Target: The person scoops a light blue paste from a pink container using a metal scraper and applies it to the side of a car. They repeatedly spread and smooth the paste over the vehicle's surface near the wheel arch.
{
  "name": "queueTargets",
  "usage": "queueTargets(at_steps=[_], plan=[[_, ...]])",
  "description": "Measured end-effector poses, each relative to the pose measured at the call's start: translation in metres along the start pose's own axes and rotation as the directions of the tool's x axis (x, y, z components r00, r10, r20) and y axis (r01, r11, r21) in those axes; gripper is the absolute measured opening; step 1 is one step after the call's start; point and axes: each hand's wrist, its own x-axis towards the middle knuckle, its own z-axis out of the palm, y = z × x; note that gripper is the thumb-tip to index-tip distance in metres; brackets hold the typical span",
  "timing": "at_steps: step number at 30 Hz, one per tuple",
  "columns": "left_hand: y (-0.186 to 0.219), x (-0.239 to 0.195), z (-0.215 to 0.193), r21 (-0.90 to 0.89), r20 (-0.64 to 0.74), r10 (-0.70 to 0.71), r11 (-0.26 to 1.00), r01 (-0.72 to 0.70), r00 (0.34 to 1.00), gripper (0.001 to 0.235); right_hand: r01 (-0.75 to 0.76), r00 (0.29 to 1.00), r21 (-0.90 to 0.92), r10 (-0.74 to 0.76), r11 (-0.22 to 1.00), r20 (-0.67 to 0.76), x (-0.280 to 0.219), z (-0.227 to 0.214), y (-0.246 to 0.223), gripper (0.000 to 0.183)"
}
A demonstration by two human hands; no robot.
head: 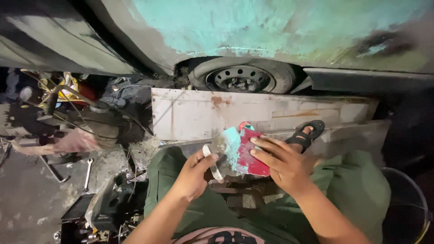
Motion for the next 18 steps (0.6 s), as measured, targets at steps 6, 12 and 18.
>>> queueTargets(at_steps=[6, 12, 18], plan=[[-0.021, 0.016, -0.018, -0.210, 0.133, 0.243, 0.954, -0.212, 0.961, 0.036, -0.009, 0.999, -0.202, 0.002, 0.979, -0.033, -0.022, 0.001, 0.035, 0.042], [0.023, -0.026, -0.004, 0.404, 0.124, 0.441, 0.796, -0.452, 0.889, 0.030, -0.513, 0.859, 0.025, 0.513, 0.858, 0.014, 0.002, -0.014, 0.022, 0.039], [0.008, -0.010, -0.014, 0.756, 0.413, 0.622, 0.174, -0.631, 0.665, 0.044, -0.668, 0.316, 0.719, 0.948, 0.191, 0.043, -0.023, 0.032, 0.025, 0.027]])
